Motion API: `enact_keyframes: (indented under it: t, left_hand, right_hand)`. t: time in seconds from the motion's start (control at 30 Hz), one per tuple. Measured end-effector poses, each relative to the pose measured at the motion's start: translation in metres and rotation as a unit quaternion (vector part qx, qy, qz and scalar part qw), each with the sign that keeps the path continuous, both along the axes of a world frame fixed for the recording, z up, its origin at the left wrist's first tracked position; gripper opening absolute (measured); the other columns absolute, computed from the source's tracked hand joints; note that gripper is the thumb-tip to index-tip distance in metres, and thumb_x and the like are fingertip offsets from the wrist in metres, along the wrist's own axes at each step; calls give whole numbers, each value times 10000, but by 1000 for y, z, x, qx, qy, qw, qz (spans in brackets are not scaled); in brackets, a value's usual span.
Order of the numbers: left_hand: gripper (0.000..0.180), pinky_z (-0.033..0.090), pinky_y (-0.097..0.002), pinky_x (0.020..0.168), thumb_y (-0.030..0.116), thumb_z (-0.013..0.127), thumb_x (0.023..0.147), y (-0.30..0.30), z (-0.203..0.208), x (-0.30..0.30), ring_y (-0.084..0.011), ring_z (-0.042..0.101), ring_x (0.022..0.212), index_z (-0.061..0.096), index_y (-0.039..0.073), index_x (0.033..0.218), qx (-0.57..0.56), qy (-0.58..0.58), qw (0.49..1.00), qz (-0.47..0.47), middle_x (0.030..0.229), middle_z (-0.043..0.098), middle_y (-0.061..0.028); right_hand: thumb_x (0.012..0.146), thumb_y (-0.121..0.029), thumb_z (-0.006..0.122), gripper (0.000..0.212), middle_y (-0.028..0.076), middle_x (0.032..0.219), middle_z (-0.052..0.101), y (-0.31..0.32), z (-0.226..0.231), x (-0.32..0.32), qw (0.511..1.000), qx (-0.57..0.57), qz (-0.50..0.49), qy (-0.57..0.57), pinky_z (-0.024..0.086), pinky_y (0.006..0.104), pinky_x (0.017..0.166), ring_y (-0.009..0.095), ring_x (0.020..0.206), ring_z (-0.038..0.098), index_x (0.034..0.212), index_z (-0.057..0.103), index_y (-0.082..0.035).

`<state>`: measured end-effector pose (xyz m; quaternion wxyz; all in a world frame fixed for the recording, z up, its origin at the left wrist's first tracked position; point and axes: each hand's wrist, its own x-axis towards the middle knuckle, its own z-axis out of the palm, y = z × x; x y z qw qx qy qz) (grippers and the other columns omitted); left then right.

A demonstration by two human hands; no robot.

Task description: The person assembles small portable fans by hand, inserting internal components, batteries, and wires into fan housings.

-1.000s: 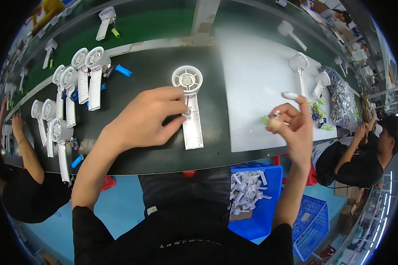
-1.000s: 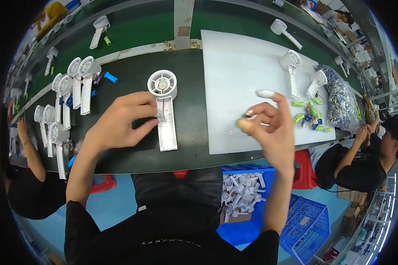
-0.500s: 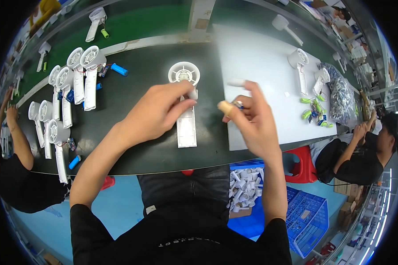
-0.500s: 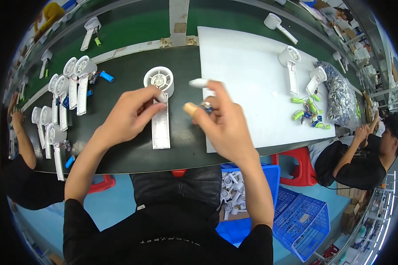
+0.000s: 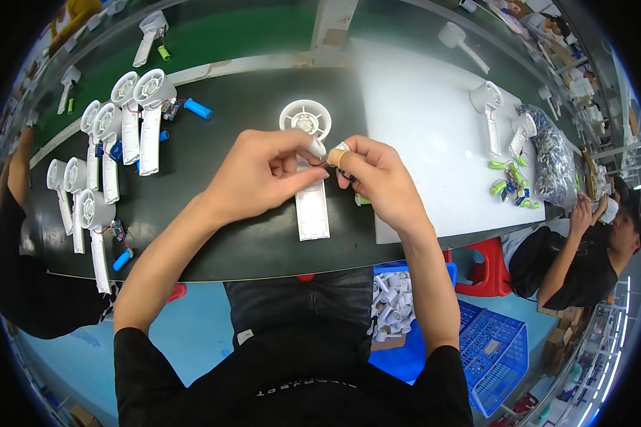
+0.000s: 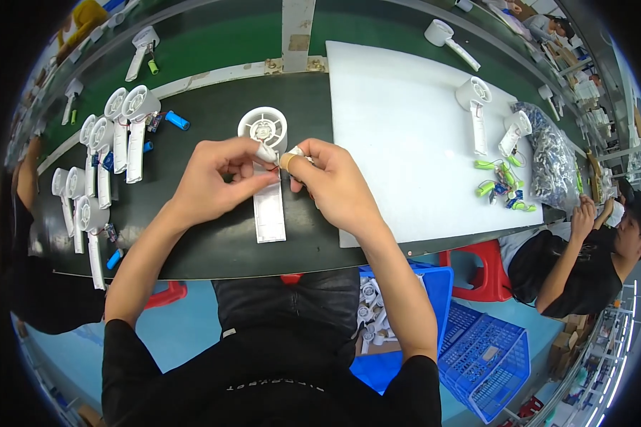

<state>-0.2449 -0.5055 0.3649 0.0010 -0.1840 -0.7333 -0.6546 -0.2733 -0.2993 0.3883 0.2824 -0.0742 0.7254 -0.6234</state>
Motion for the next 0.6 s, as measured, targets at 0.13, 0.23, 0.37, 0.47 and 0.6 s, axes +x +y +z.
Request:
enact_keyframes:
  t: [0.13,0.23,0.37,0.47,0.6]
  left_hand:
    - [182,407,-261,469,-13,767,760,8,2,4,-108,518,525,640,-10,889,-188,238,949,81,728,581,-64]
    - [194,445,-309,498,-24,745,751,10,0,5,-187,556,563,606,7,883,-209,295,925,113,765,576,-75]
    - [209,501,-367,565,-28,721,756,11,1,5,-265,620,647,566,18,888,-226,292,920,133,792,575,-91]
    - [197,446,-327,528,-23,718,768,15,1,5,-200,552,595,568,8,891,-208,273,930,134,782,558,-77]
    - [183,512,-368,613,-4,708,789,20,6,9,-268,652,714,572,5,912,-198,220,947,129,824,581,-111]
  right_hand:
    - [948,-265,607,212,-20,699,604,1,4,1,998,-25,-22,-49,340,205,519,22,585,458,925,637,-57]
    - [974,-256,571,227,-6,746,624,0,3,4,996,-55,-13,-69,363,199,541,25,601,464,985,636,-39]
    - [998,-148,535,283,40,876,664,3,-5,25,989,-119,-75,32,469,226,680,73,716,558,1203,579,42]
    - [970,-39,566,349,101,965,700,4,-20,31,978,-116,-114,130,522,278,800,130,843,651,1292,530,89]
    - [925,-23,625,266,149,971,711,-8,-29,31,963,-38,-121,240,535,289,745,154,809,679,1166,612,89]
